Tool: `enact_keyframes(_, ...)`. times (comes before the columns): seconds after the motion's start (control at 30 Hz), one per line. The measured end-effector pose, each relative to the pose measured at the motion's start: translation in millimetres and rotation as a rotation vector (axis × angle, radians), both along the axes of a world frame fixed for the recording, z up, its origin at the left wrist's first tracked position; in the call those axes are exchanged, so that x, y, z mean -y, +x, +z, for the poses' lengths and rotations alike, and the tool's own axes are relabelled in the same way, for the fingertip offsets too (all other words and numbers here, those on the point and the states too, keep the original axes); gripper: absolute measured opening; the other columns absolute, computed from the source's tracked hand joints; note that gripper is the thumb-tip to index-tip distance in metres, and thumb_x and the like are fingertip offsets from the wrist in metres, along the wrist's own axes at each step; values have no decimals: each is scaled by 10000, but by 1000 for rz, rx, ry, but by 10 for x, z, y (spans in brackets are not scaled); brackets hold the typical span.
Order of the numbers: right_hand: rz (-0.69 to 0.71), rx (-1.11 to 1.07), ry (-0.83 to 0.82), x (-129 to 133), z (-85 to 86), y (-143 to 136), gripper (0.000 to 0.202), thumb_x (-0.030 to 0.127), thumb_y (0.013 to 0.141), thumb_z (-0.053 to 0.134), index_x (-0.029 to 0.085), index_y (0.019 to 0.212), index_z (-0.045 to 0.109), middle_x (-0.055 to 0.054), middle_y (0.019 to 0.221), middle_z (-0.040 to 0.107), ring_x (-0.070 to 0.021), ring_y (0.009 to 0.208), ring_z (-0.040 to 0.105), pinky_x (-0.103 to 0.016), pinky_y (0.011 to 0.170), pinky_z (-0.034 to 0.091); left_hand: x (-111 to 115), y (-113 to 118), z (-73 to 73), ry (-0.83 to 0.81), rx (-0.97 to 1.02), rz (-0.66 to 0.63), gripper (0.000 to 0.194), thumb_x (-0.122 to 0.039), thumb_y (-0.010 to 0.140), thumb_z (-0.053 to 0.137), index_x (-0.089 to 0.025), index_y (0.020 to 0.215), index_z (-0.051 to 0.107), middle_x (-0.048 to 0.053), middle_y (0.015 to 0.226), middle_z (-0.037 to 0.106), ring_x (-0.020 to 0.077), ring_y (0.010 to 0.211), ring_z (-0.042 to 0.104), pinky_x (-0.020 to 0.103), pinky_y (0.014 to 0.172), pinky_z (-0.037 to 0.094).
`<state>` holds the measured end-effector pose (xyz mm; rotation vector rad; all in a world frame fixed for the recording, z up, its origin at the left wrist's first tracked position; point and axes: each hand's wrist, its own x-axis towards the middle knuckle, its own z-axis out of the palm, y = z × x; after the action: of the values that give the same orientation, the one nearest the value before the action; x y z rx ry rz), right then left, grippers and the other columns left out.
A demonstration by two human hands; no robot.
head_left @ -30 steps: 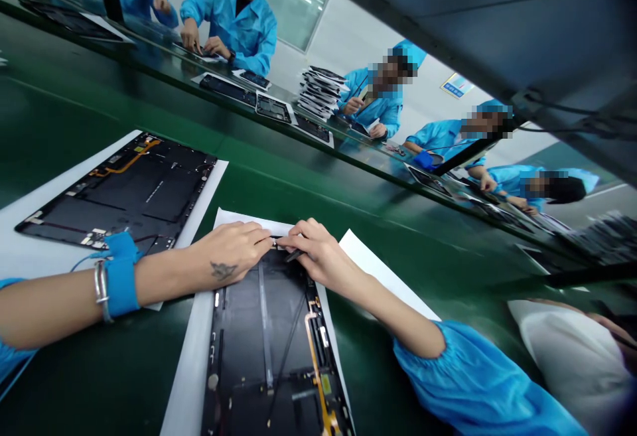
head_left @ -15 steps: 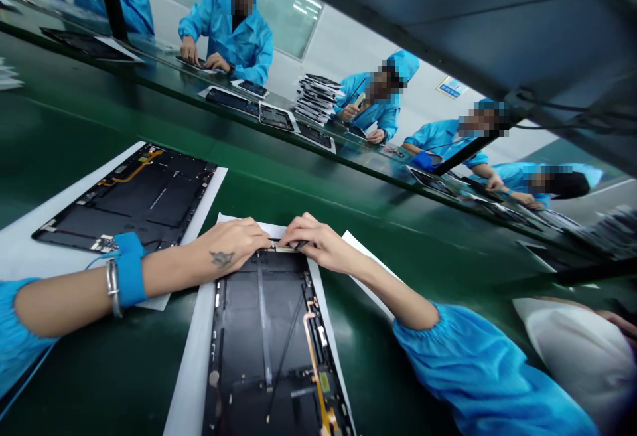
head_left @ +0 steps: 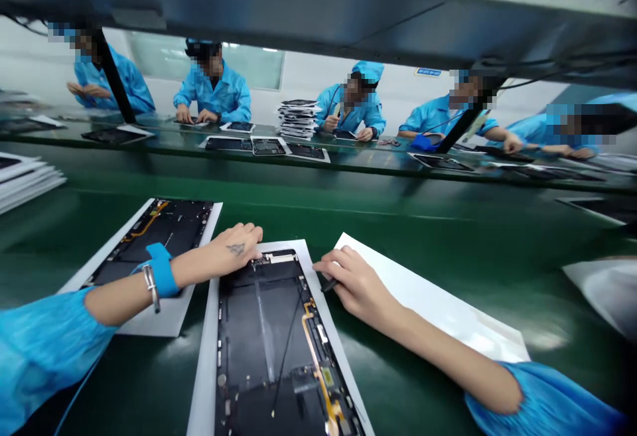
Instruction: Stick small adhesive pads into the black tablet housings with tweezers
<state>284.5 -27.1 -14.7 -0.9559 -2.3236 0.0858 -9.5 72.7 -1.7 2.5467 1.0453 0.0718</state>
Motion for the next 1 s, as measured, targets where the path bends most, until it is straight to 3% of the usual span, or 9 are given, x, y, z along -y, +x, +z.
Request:
enact_keyframes(0.13, 19, -91, 80, 76, 100, -24, 415, -89, 789, 381, 142, 1086, 556, -55, 984, 565, -154, 857, 395, -294, 696, 329, -197, 17, -14, -99, -25, -90, 217, -328, 950, 492, -155, 845, 572, 39, 901, 546, 161, 879, 506, 276, 801, 377)
enact_keyframes(0.2, 6, -156, 130, 139, 234, -4, 443, -93, 785, 378, 143, 1114, 557, -59, 979, 570, -149, 853, 404, -292, 692, 341, -222, 47, 86, -57, 4, -79, 258, -352, 962, 446, -150, 832, 542, 35, 878, 551, 146, 832, 508, 263, 777, 384)
enact_keyframes(0.27, -18, -234, 156, 223, 368, 46, 456, -95, 798, 372, 148, 1133, 563, -59, 964, 576, -139, 848, 419, -283, 688, 356, -286, 80, 285, 16, 54, -35, 334, -421, 989, 366, -153, 853, 511, 23, 826, 551, 135, 757, 498, 256, 722, 380)
enact_keyframes(0.4, -79, -387, 172, 376, 514, 149, 387, -64, 882, 428, 171, 1152, 574, -56, 952, 588, -121, 855, 456, -265, 704, 403, -792, 138, 816, 241, 180, 217, 338, -444, 939, 412, -141, 954, 561, 20, 798, 558, 142, 738, 500, 253, 690, 361)
enact_keyframes(0.5, -86, -412, 180, 423, 518, 152, 384, -62, 880, 428, 172, 1148, 570, -57, 952, 586, -120, 849, 453, -260, 695, 408, -1399, 191, 1015, 360, 235, 506, 276, -299, 935, 430, -104, 999, 615, 40, 846, 588, 156, 805, 536, 257, 708, 366)
enact_keyframes(0.6, -64, -397, 193, 427, 499, 111, 414, -79, 845, 393, 157, 1146, 551, -58, 917, 568, -125, 849, 441, -254, 675, 396, -1890, 275, 926, 375, 227, 765, 254, -229, 974, 437, -81, 1030, 636, 69, 907, 618, 177, 891, 580, 285, 779, 431)
enact_keyframes(0.73, -60, -379, 197, 426, 471, 89, 439, -92, 806, 356, 152, 1121, 539, -63, 916, 564, -132, 850, 440, -256, 664, 394, -2212, 393, 626, 350, 186, 926, 255, -297, 999, 510, -88, 1070, 637, 91, 990, 642, 183, 957, 616, 334, 863, 491)
enact_keyframes(0.87, -40, -388, 132, 422, 359, 107, 488, -103, 778, 353, 169, 1137, 543, -67, 934, 559, -141, 866, 451, -265, 677, 405, -2257, 420, 497, 377, 140, 900, 334, -346, 1015, 496, -74, 1165, 618, 132, 1128, 631, 212, 1063, 607, 394, 944, 490)
enact_keyframes(1.0, -26, -357, 40, 411, 194, 70, 465, -74, 824, 344, 188, 1157, 536, -73, 937, 558, -148, 852, 453, -269, 648, 402, -1998, 138, 599, 384, 10, 731, 371, -341, 1029, 472, -90, 1277, 587, 151, 1275, 587, 223, 1201, 556, 439, 1051, 433)
